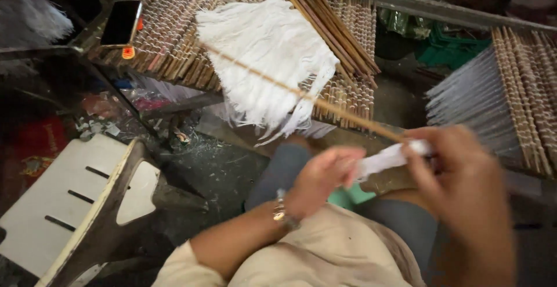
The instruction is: A person is manually assembling a mop by wrapping and securing bundles of white thread onto a wooden stick using a continuous cord.
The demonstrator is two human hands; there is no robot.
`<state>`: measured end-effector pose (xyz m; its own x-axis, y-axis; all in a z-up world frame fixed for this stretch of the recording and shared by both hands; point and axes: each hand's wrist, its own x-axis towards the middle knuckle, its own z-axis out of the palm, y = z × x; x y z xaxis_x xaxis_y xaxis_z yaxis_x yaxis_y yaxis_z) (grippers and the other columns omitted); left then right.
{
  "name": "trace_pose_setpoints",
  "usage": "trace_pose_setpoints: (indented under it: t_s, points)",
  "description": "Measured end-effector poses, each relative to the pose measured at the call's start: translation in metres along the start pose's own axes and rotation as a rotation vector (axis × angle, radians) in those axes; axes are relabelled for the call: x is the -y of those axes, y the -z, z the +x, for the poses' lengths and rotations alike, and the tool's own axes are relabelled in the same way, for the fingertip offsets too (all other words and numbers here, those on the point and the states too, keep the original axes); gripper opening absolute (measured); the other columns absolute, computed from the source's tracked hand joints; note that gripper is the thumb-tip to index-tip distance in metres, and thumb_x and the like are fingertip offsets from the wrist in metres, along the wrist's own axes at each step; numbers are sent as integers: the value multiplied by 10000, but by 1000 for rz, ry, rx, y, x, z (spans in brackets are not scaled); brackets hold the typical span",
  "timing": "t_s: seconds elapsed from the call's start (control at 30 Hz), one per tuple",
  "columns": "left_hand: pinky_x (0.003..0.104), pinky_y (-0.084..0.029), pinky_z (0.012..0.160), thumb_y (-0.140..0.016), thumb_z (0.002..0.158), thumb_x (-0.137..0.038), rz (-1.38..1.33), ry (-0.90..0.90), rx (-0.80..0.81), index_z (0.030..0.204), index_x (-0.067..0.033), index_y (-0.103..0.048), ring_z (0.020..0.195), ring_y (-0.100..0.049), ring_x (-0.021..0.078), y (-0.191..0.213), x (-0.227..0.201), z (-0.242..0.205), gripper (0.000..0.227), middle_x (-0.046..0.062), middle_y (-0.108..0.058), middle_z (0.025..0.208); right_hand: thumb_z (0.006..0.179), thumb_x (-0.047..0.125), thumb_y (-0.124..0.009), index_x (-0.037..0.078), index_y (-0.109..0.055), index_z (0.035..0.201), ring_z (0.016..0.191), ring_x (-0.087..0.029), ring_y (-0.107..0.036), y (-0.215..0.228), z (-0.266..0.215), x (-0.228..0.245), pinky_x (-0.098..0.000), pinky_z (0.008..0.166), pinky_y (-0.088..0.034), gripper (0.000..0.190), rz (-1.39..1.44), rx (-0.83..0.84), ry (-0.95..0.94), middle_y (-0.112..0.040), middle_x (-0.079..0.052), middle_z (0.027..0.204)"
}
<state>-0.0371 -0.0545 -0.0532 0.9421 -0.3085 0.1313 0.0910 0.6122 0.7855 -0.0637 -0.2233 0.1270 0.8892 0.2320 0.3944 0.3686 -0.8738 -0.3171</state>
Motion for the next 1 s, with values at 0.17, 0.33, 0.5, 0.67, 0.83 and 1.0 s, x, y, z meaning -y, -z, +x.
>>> trace_pose_setpoints:
  t_s: [0.17,0.33,0.5,0.67,0.83,1.0]
  points:
    - [211,-531,794,-562,1036,-319,237,-75,-79,1251,-69,-679,801,-635,57,-37,-54,18,350,10,-701,873,990,204,-643,102,-715,1122,896,-240,-667,-15,-11,-1,-368,797,-481,182,60,13,74,-678,-49,985]
    - [251,-496,797,-529,1074,-283,212,-315,-110,1185,-13,-655,812,-595,105,-27,-75,13,318,73,-648,855,1013,294,-615,161,-758,1146,778,-150,-682,-2,-20,-9,-308,666,-462,237,38,16,-22,-704,25,924]
    - [367,-548,968,-653,993,-238,819,-473,204,1132,-40,-711,1075,-681,239,-38,-73,9,250,96,-682,1123,1033,221,-506,101,-685,1259,732,-128,-664,-11,-22,-6,-289,657,-478,312,248,60,-62,-705,2,988]
    - [312,-563,831,-601,998,-285,828,-354,97,1080,-83,-762,969,-733,170,-31,-75,1,271,58,-775,1070,1024,257,-572,115,-747,1123,574,-76,-559,-14,-24,-6,-255,540,-405,246,216,-39,-74,-666,39,856]
    - [305,-627,879,-676,960,-203,417,-25,124,1172,2,-697,1008,-752,175,-27,-66,-2,295,140,-782,1079,1059,231,-455,89,-732,1147,508,-104,-480,-19,-26,-11,-295,483,-346,323,230,-42,-3,-618,19,824]
    - [257,-592,827,-719,939,-250,616,-158,146,1097,-69,-736,933,-710,118,-22,-60,2,240,43,-760,1059,949,344,-722,156,-719,968,677,-103,-591,-26,-25,-8,-272,605,-415,190,165,-113,-59,-699,56,893]
